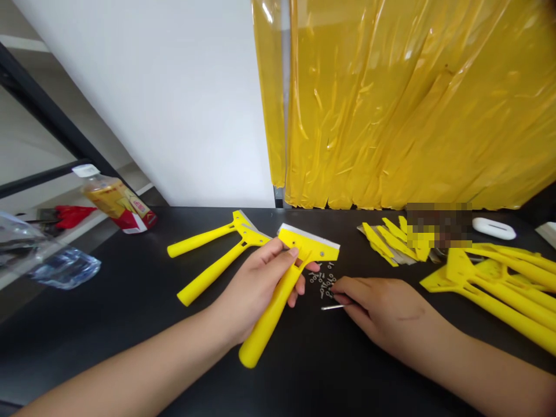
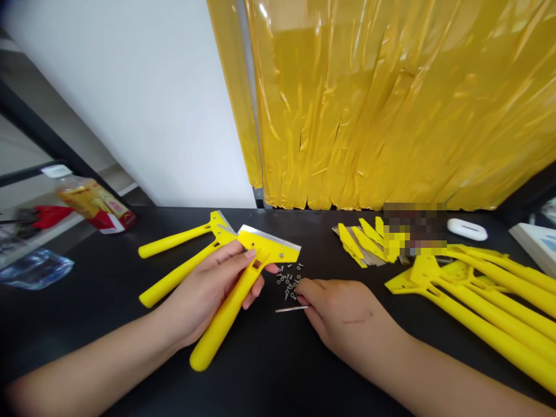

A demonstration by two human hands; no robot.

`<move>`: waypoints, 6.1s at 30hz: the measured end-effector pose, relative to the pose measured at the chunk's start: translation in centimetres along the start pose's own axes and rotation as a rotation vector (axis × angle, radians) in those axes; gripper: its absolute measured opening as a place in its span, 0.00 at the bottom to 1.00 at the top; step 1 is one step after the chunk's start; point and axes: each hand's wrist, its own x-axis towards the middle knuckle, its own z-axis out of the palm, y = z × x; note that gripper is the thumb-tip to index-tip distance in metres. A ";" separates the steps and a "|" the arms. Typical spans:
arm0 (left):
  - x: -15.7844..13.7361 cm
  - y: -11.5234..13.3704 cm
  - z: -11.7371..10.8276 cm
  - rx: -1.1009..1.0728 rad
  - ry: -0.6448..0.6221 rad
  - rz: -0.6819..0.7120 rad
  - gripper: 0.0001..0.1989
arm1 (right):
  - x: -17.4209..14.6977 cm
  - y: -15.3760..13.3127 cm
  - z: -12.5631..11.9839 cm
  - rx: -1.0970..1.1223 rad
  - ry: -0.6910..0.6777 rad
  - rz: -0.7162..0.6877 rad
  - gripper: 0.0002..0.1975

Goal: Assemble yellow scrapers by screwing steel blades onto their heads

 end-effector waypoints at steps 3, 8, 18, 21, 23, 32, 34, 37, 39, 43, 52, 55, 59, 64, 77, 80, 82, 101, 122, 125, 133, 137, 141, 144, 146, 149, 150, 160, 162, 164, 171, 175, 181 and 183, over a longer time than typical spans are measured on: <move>0.0 0.2 -0.1 0.020 -0.039 0.006 0.11 | -0.1 0.0 -0.1 -0.061 0.021 -0.035 0.11; 0.2 0.0 -0.3 0.024 -0.067 0.036 0.11 | 0.0 0.4 0.0 -0.119 0.059 -0.056 0.09; 0.3 -0.1 -0.3 0.004 -0.043 0.042 0.10 | -0.2 0.3 0.1 -0.107 0.050 -0.051 0.09; 0.3 -0.1 -0.2 -0.005 -0.035 0.042 0.10 | -0.1 0.2 0.0 -0.077 0.033 -0.031 0.11; 0.3 -0.1 -0.2 -0.006 -0.026 0.043 0.10 | 0.0 0.1 0.0 -0.019 -0.006 0.018 0.13; 0.1 -0.2 -0.2 -0.104 -0.119 -0.039 0.12 | 0.8 1.5 -0.6 0.251 -0.064 0.199 0.08; -0.2 0.0 0.0 -0.120 -0.169 -0.057 0.13 | 1.0 1.5 -1.1 0.424 -0.050 0.253 0.10; -0.8 0.3 0.4 -0.154 -0.251 -0.072 0.13 | 0.9 0.8 -1.5 0.782 -0.065 0.316 0.13; -1.3 0.6 0.6 -0.185 -0.280 -0.077 0.13 | 0.7 0.2 -1.6 0.872 -0.081 0.281 0.10; -1.5 1.0 0.6 -0.202 -0.218 -0.026 0.13 | 0.2 -0.2 -1.6 0.692 -0.088 0.175 0.05; -0.4 0.3 0.0 -0.206 -0.145 0.011 0.12 | 0.3 1.0 -1.1 0.281 -0.088 0.105 0.09; -0.4 0.3 0.1 -0.221 -0.161 -0.006 0.12 | 0.5 0.7 -0.9 0.269 -0.088 0.052 0.09; -0.4 0.5 0.1 -0.248 -0.151 -0.023 0.11 | 0.7 0.7 -0.9 0.262 -0.095 0.058 0.09; -0.4 0.6 -0.1 -0.262 -0.180 -0.051 0.11 | 0.9 1.3 -1.4 0.410 -0.066 0.168 0.07; -3.2 0.1 1.9 0.263 -0.426 -0.201 0.16 | -0.8 -3.1 -3.7 1.677 -0.188 0.695 0.18; -2.8 0.1 1.5 0.292 -0.407 -0.176 0.16 | -0.5 -2.6 -3.6 1.640 -0.162 0.672 0.18; -2.4 0.1 1.2 0.299 -0.387 -0.171 0.16 | -0.3 -2.3 -3.7 1.625 -0.145 0.627 0.19; -2.0 0.7 0.5 0.558 -0.429 -0.090 0.17 | -0.3 -1.7 -3.4 1.678 -0.233 0.650 0.17; 0.7 -0.1 -0.6 0.003 -0.019 -0.021 0.11 | 0.6 1.8 -2.3 0.912 0.161 0.483 0.15; 1.6 0.0 -1.4 -0.058 0.056 -0.017 0.11 | 0.6 2.8 -2.2 0.598 0.181 0.445 0.19; 2.4 -0.3 -1.8 -0.079 0.149 0.020 0.11 | -0.1 1.0 -3.9 0.661 0.283 0.433 0.11; 2.7 -0.5 -2.2 -0.078 0.167 0.025 0.11 | -0.3 0.2 -4.8 0.831 0.352 0.420 0.16; 2.7 -0.5 -2.2 -0.067 0.155 0.043 0.12 | 0.2 0.9 -3.4 0.898 0.364 0.429 0.17; 2.5 -0.5 -2.0 -0.067 0.152 0.041 0.11 | 0.9 1.8 -1.5 1.061 0.373 0.472 0.16; 2.4 -0.4 -1.9 -0.068 0.141 0.033 0.11 | 1.5 2.2 -0.5 1.221 0.399 0.551 0.17; 2.3 -0.3 -1.8 -0.073 0.120 0.037 0.11 | 2.0 2.4 0.2 1.341 0.420 0.632 0.20; 2.2 -0.3 -1.8 -0.074 0.117 0.041 0.11 | 2.0 2.5 0.3 1.339 0.420 0.634 0.20; 2.2 -0.3 -1.8 -0.090 0.095 0.058 0.10 | 1.7 3.0 0.6 1.263 0.356 0.600 0.19; 2.2 -0.3 -1.8 -0.089 0.095 0.057 0.10 | 1.7 3.0 0.6 1.248 0.345 0.593 0.19; 2.1 -0.3 -1.7 -0.088 0.097 0.054 0.11 | 1.8 3.0 0.6 1.234 0.334 0.589 0.19; 2.1 -0.3 -1.7 -0.077 0.092 0.055 0.11 | 1.8 2.8 0.6 1.204 0.296 0.574 0.19; 2.1 -0.3 -1.7 -0.080 0.089 0.048 0.11 | 1.8 2.7 0.4 1.209 0.294 0.568 0.18; 2.1 -0.3 -1.7 -0.073 0.089 0.043 0.11 | 1.9 2.4 0.1 1.236 0.308 0.552 0.17; 2.1 -0.4 -1.7 -0.075 0.090 0.038 0.11 | 1.9 2.4 0.1 1.246 0.314 0.549 0.17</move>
